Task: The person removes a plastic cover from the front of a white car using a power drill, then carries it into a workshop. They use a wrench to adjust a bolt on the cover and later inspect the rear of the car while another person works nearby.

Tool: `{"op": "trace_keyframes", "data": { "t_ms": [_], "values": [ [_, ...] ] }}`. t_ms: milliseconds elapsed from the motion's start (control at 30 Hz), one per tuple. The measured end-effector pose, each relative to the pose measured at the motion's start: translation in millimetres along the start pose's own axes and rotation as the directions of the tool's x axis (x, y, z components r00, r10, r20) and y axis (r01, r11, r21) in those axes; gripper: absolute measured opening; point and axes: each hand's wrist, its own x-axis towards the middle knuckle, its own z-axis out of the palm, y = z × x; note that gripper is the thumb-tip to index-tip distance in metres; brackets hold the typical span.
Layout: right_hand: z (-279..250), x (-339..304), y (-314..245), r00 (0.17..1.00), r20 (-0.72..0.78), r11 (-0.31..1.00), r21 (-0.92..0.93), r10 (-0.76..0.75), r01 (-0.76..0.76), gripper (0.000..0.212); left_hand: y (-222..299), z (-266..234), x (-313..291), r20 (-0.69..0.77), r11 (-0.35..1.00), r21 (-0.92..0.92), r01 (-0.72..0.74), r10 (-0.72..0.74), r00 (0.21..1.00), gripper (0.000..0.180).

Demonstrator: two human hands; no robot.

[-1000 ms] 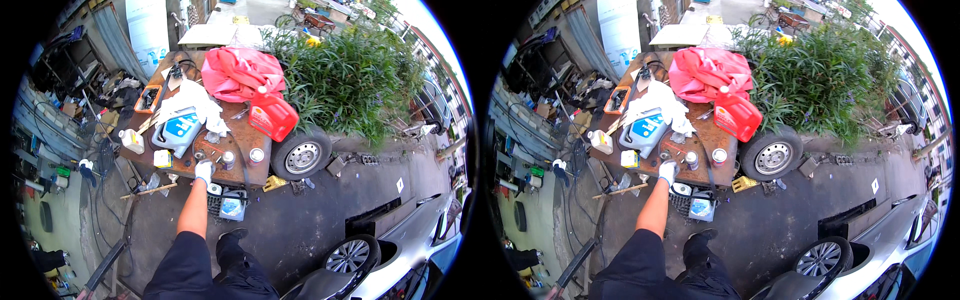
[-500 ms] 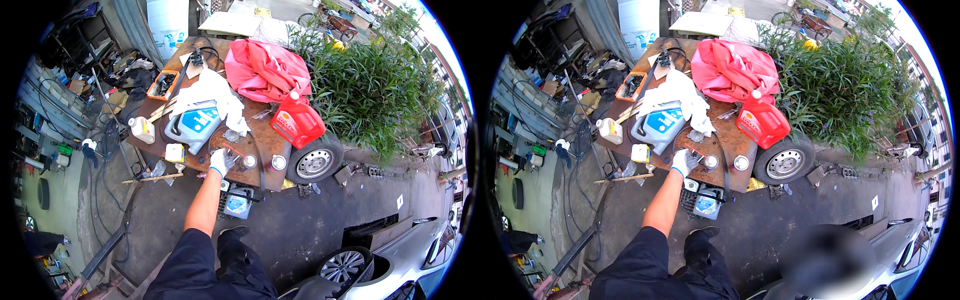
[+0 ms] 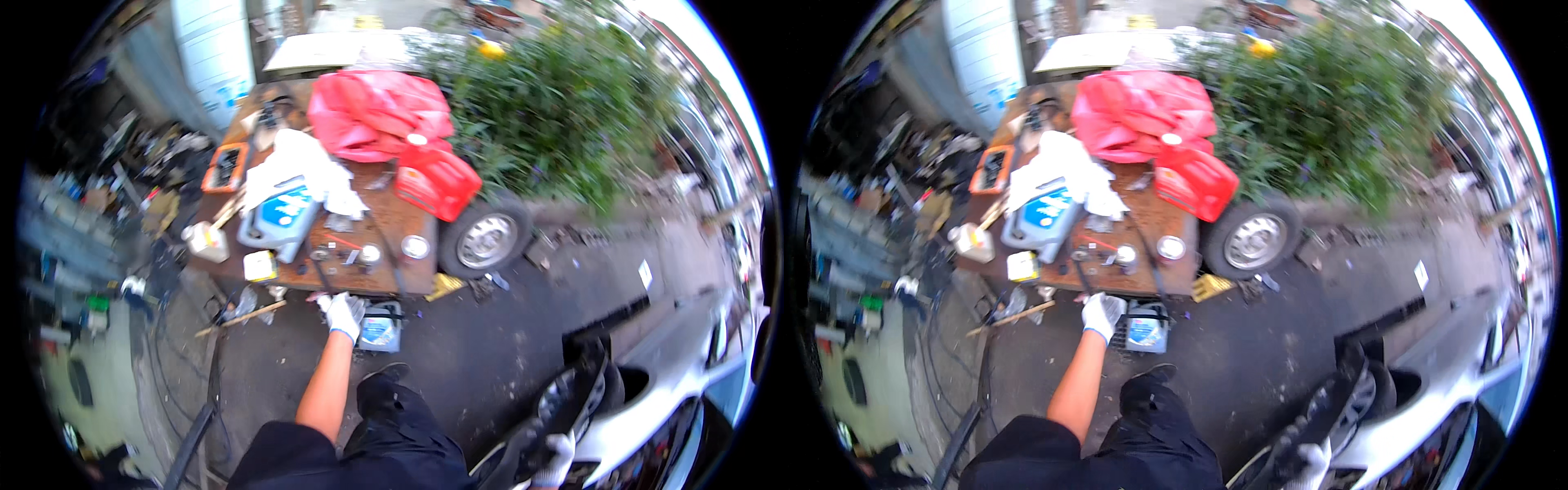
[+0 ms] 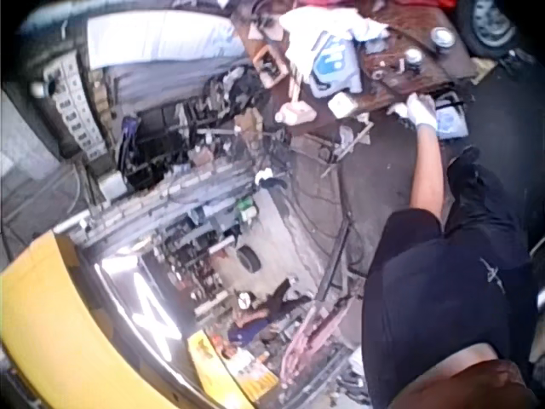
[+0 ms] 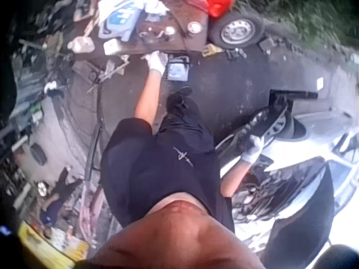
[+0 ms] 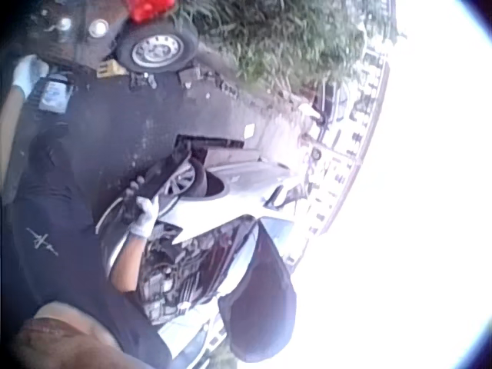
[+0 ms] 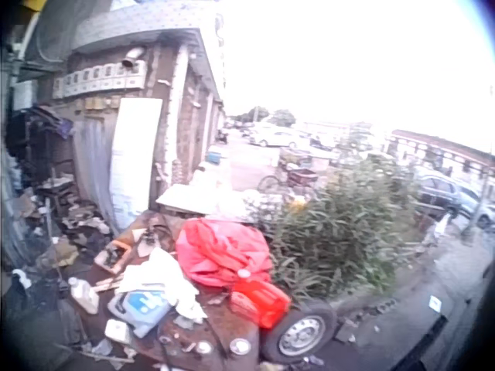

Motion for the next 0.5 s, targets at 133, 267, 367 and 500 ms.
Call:
{"op": "trace_keyframes", "data": {
  "t_ms": [133, 267, 367, 500],
  "values": [
    [9.4, -0.8, -9.3, 0.995, -0.092, 0.996, 0.065, -0.046, 0.052, 0.085, -127.0, 61.4, -98.1, -0.282, 0.962, 0.228, 0.152, -0.084, 0.956, 0.021],
    [18.7, -15.5, -15.2, 0.993, 0.104, 0.946, 0.312, 0.053, -0.083, 0.092, -198.5, 201.4, -221.2, 0.032, 0.736, 0.533, 0.418, -0.511, 0.859, 0.04],
    [7.0, -23.4, -9.9, 0.956, 0.288, 0.868, 0.457, 0.061, -0.193, 0.1, -231.4, 284.6, -301.3, 0.339, 0.678, 0.476, 0.559, -0.729, 0.595, 0.057],
    [-5.0, -59.3, -4.7, 0.946, 0.324, 0.805, 0.553, 0.03, -0.215, 0.103, -275.4, 324.6, -340.2, 0.581, 0.482, 0.358, 0.799, -0.786, 0.214, 0.064]
  ]
}}
